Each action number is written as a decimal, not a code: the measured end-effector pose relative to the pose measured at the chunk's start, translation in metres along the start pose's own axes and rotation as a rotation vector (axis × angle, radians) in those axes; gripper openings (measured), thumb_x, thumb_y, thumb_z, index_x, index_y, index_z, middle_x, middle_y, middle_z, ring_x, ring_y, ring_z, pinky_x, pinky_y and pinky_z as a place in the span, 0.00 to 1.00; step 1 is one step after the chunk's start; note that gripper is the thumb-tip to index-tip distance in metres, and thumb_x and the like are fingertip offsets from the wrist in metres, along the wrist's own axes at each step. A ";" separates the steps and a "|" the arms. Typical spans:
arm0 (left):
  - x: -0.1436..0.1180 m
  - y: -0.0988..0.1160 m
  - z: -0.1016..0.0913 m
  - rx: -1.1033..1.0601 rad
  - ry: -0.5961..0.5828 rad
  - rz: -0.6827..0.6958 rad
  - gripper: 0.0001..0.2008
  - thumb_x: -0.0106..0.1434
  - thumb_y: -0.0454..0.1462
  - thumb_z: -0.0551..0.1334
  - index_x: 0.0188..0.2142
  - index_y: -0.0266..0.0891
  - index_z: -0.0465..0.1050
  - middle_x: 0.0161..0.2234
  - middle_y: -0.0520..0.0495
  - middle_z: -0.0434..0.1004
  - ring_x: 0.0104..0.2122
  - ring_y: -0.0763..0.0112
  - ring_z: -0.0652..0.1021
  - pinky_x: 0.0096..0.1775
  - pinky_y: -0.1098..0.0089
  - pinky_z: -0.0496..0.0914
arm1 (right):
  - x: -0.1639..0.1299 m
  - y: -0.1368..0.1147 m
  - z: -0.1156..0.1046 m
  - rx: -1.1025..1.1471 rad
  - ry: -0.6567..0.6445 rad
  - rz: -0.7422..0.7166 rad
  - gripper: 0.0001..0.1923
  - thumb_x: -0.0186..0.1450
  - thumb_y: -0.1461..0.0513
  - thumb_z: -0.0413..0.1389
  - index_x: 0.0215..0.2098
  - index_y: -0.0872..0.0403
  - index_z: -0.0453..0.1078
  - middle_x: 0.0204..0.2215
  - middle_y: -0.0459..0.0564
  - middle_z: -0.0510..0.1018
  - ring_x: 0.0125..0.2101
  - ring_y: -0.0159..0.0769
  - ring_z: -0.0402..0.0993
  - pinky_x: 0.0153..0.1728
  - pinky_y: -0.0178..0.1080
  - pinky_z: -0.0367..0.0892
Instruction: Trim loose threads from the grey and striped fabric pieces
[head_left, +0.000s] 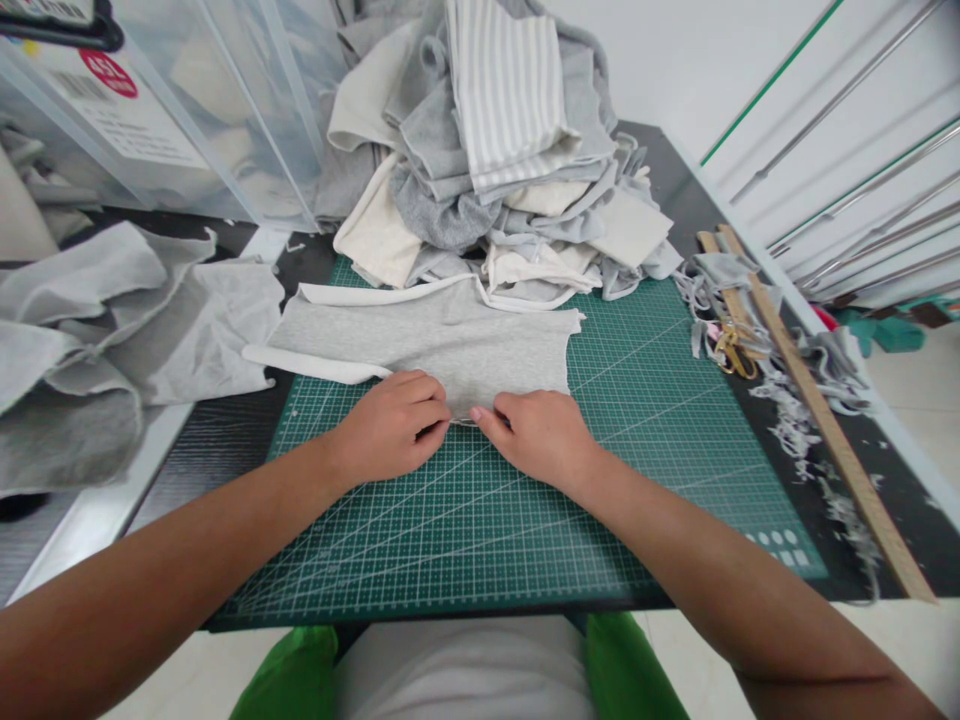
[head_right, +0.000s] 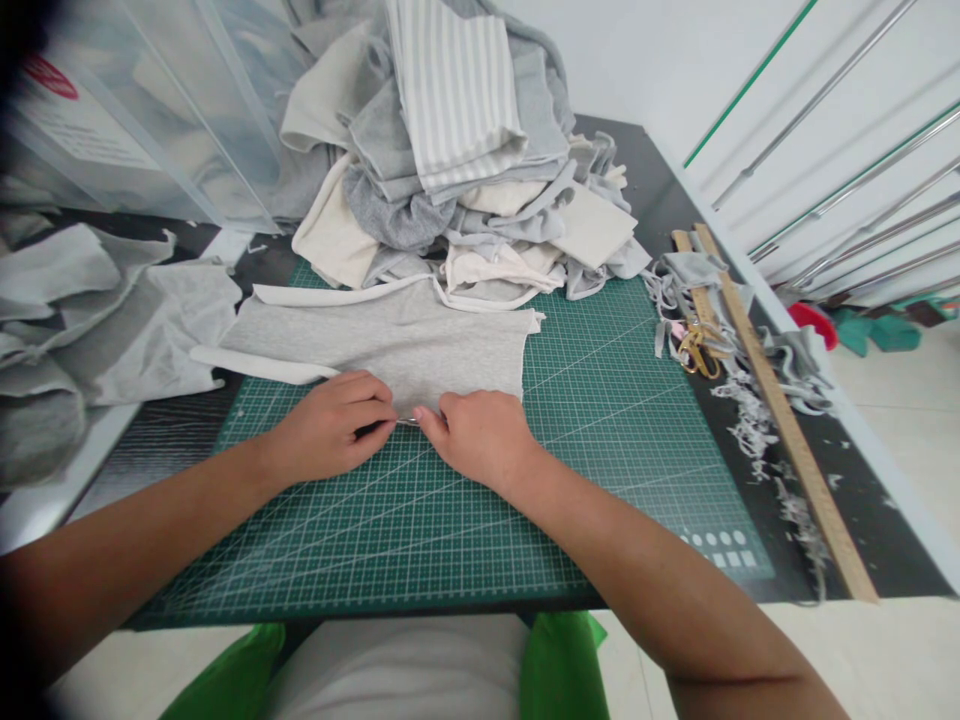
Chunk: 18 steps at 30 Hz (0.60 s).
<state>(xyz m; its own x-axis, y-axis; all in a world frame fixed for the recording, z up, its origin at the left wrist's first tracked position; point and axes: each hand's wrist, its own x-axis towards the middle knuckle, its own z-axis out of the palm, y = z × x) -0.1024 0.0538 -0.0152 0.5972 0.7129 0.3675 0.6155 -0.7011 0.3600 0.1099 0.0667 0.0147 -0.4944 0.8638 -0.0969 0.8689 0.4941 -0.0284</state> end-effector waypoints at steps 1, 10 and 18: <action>0.000 0.000 0.000 0.000 0.000 0.000 0.08 0.63 0.32 0.57 0.31 0.38 0.75 0.32 0.48 0.72 0.34 0.69 0.71 0.39 0.65 0.67 | 0.000 0.000 0.000 0.001 -0.001 -0.001 0.31 0.70 0.46 0.37 0.31 0.52 0.76 0.23 0.50 0.79 0.25 0.37 0.73 0.24 0.36 0.53; -0.001 -0.001 0.001 0.007 0.002 -0.001 0.08 0.62 0.32 0.57 0.31 0.38 0.75 0.32 0.48 0.72 0.34 0.69 0.71 0.39 0.65 0.67 | -0.001 0.001 0.000 -0.003 0.005 -0.004 0.31 0.70 0.45 0.36 0.31 0.51 0.75 0.23 0.50 0.79 0.25 0.37 0.73 0.23 0.37 0.51; -0.001 -0.001 0.001 0.007 0.005 0.007 0.07 0.63 0.32 0.57 0.31 0.38 0.75 0.32 0.48 0.72 0.34 0.69 0.71 0.39 0.64 0.67 | 0.000 0.001 0.000 0.002 0.015 -0.010 0.31 0.70 0.45 0.37 0.30 0.51 0.75 0.22 0.49 0.78 0.24 0.36 0.73 0.23 0.36 0.50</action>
<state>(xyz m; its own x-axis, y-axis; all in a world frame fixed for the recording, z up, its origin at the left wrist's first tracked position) -0.1029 0.0539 -0.0165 0.5993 0.7076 0.3743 0.6148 -0.7063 0.3508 0.1113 0.0671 0.0145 -0.5036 0.8601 -0.0813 0.8638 0.5028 -0.0316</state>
